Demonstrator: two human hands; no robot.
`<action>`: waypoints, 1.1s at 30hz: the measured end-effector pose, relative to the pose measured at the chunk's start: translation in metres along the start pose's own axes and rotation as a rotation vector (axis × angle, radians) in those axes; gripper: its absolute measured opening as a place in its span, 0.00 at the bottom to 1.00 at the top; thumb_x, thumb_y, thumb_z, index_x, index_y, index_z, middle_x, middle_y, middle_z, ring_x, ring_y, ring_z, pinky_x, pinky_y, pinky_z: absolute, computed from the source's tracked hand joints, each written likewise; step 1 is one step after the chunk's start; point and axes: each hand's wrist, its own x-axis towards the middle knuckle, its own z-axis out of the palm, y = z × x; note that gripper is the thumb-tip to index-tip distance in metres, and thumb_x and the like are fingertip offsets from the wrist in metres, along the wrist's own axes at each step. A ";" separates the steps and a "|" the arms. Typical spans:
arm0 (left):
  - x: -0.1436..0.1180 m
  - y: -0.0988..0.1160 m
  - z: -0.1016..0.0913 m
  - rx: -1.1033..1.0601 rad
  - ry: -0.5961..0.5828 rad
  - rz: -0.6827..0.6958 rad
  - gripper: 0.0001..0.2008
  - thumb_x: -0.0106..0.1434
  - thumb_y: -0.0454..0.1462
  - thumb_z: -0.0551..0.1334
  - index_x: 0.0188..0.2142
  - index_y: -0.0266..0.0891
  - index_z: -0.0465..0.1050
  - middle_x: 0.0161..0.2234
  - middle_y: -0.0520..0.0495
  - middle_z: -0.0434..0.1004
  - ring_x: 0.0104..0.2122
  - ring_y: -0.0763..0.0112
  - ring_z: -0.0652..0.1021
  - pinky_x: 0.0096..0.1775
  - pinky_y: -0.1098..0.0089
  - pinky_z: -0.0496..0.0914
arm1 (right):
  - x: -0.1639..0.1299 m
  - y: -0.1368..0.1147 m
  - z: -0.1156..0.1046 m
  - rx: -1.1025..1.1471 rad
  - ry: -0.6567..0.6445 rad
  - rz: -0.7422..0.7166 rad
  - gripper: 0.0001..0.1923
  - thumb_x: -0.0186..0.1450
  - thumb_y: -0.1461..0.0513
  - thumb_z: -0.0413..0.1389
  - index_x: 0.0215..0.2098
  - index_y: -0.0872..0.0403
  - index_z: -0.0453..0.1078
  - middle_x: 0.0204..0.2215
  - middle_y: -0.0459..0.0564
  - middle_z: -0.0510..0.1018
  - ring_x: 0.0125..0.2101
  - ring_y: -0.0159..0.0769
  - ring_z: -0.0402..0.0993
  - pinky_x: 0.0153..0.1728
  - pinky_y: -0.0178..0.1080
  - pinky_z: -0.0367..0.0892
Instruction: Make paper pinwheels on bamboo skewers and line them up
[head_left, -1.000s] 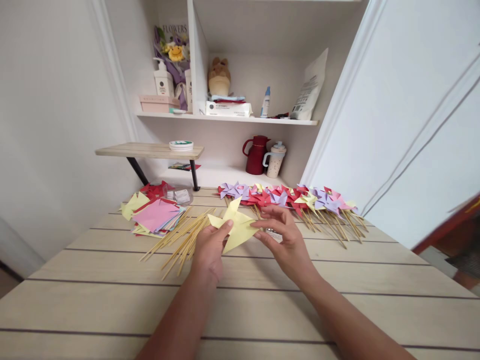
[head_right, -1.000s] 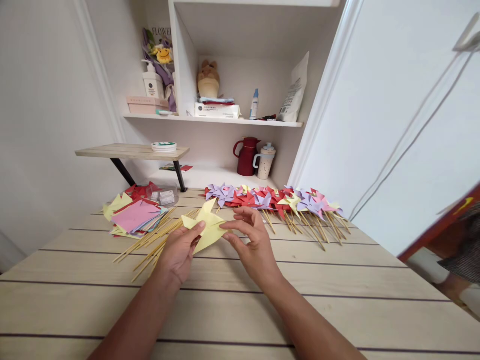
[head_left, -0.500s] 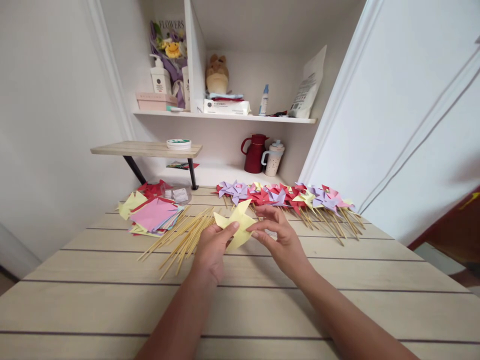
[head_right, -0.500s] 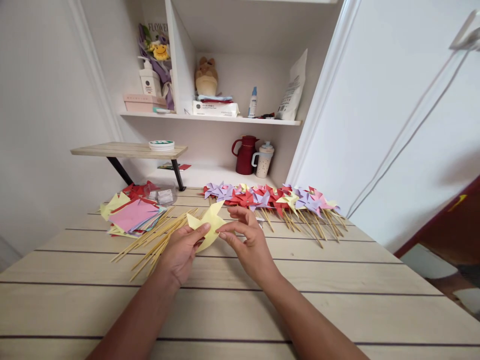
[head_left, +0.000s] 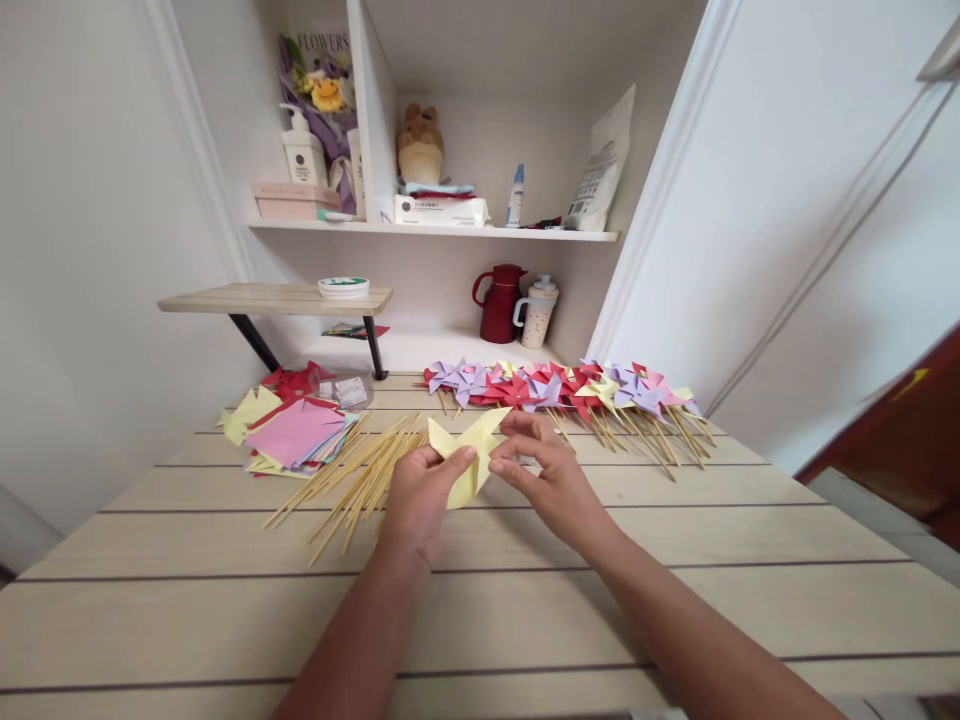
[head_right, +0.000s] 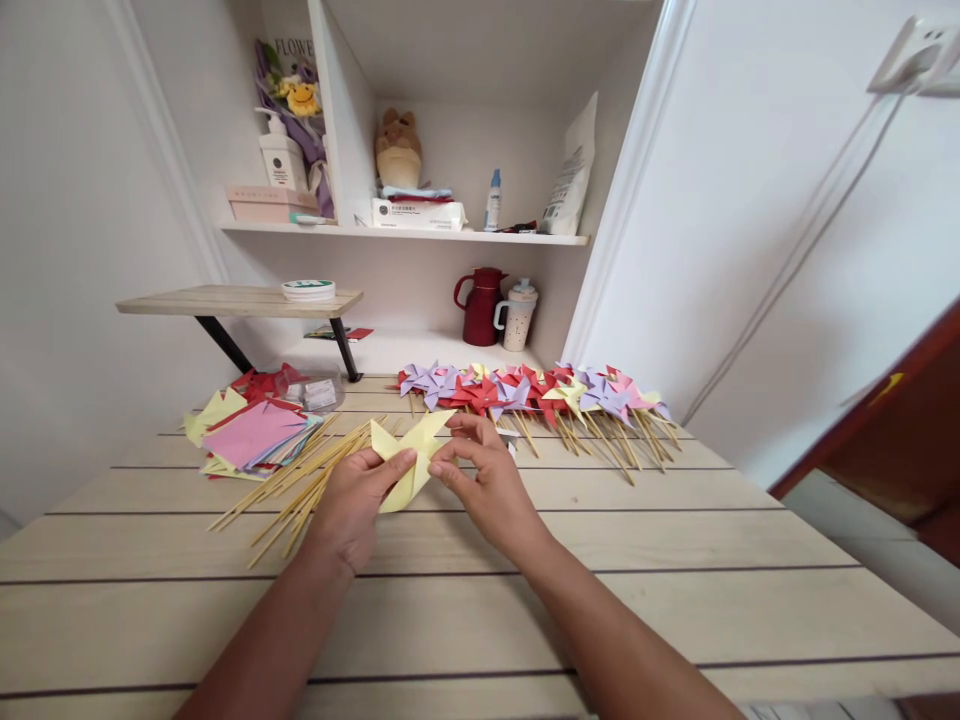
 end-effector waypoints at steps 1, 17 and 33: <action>0.000 0.000 0.000 0.011 0.002 0.000 0.22 0.47 0.42 0.76 0.39 0.32 0.82 0.36 0.39 0.85 0.33 0.62 0.82 0.37 0.67 0.73 | 0.000 0.000 0.000 0.005 -0.011 0.012 0.08 0.65 0.56 0.60 0.30 0.50 0.76 0.51 0.53 0.68 0.56 0.47 0.65 0.57 0.51 0.62; 0.002 -0.002 0.000 0.010 -0.013 0.003 0.24 0.46 0.43 0.76 0.40 0.31 0.82 0.33 0.39 0.84 0.31 0.62 0.81 0.36 0.66 0.73 | 0.002 0.001 0.000 0.073 -0.068 0.042 0.08 0.63 0.58 0.61 0.28 0.51 0.72 0.48 0.51 0.70 0.52 0.44 0.68 0.57 0.49 0.58; -0.005 0.007 0.008 -0.145 -0.003 -0.074 0.20 0.42 0.38 0.78 0.34 0.31 0.81 0.29 0.42 0.84 0.28 0.68 0.81 0.35 0.71 0.74 | -0.002 -0.008 0.006 0.002 0.044 -0.007 0.08 0.64 0.62 0.57 0.27 0.52 0.69 0.33 0.49 0.80 0.36 0.39 0.74 0.39 0.40 0.66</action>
